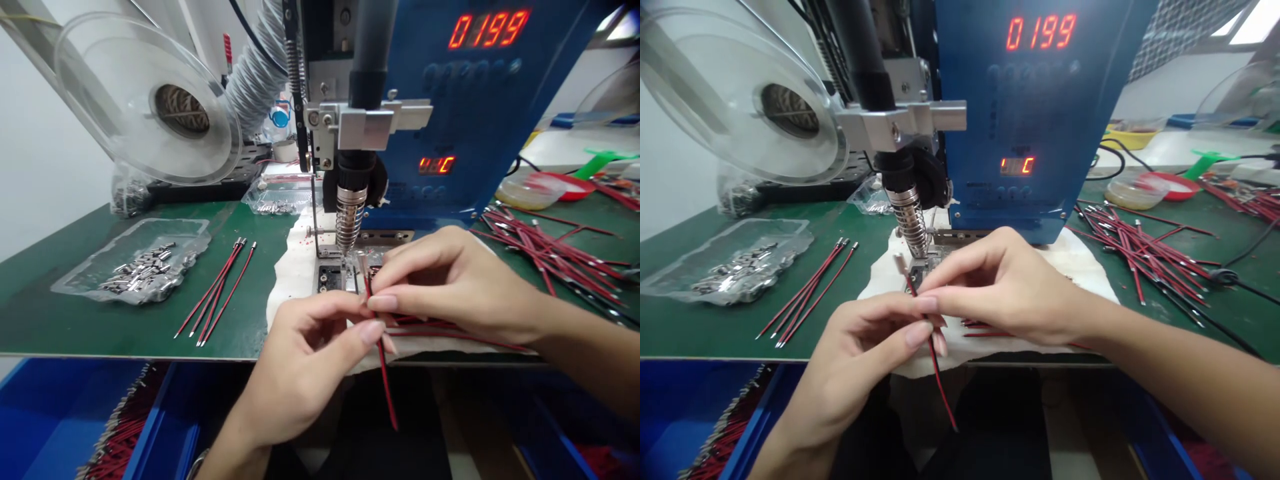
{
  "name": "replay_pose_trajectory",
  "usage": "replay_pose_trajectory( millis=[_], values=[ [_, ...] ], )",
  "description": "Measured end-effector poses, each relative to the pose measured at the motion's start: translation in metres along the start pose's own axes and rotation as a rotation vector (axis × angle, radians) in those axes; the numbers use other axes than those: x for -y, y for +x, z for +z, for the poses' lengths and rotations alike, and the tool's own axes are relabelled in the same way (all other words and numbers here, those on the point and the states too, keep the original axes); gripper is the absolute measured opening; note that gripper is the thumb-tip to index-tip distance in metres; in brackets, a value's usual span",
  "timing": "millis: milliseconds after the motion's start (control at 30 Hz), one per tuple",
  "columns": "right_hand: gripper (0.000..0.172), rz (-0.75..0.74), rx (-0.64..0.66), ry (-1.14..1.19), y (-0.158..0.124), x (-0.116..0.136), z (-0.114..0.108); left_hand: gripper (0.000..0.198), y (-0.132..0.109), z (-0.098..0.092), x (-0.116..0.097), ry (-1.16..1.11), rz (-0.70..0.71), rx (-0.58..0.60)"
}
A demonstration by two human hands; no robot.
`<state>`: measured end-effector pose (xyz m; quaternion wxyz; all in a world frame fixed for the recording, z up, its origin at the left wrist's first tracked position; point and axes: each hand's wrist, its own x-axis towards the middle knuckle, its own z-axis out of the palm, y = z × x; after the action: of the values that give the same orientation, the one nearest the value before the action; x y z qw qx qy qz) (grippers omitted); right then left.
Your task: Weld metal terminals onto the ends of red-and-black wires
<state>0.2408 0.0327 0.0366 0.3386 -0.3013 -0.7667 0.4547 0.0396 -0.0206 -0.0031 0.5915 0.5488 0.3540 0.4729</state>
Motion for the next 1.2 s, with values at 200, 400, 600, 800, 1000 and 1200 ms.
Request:
replay_pose_trajectory(
  millis=[200,400,600,800,1000,1200],
  values=[
    [0.017,0.283,0.114,0.084,0.0012,-0.0056,-0.0035,0.013,0.0015,-0.0033,0.0008,0.142,-0.129,0.028],
    [0.016,0.283,0.137,0.021,0.0025,-0.0047,-0.0049,0.015,-0.0001,-0.0002,-0.0005,0.174,-0.124,0.04],
    [0.013,0.283,0.145,0.016,0.003,-0.0031,-0.0054,0.021,-0.0014,-0.0002,0.0001,0.197,-0.088,0.057],
    [0.013,0.245,0.164,0.002,0.0035,-0.0009,-0.0066,0.025,-0.0009,0.0,0.0015,0.251,-0.09,0.038],
    [0.009,0.252,0.182,0.038,0.0021,-0.0029,-0.0083,0.027,-0.0014,-0.001,-0.0004,0.265,-0.088,0.044],
    [0.014,0.253,0.19,0.004,0.0015,-0.0039,-0.008,0.027,0.0002,0.0005,-0.0001,0.282,-0.075,0.032]
  ],
)
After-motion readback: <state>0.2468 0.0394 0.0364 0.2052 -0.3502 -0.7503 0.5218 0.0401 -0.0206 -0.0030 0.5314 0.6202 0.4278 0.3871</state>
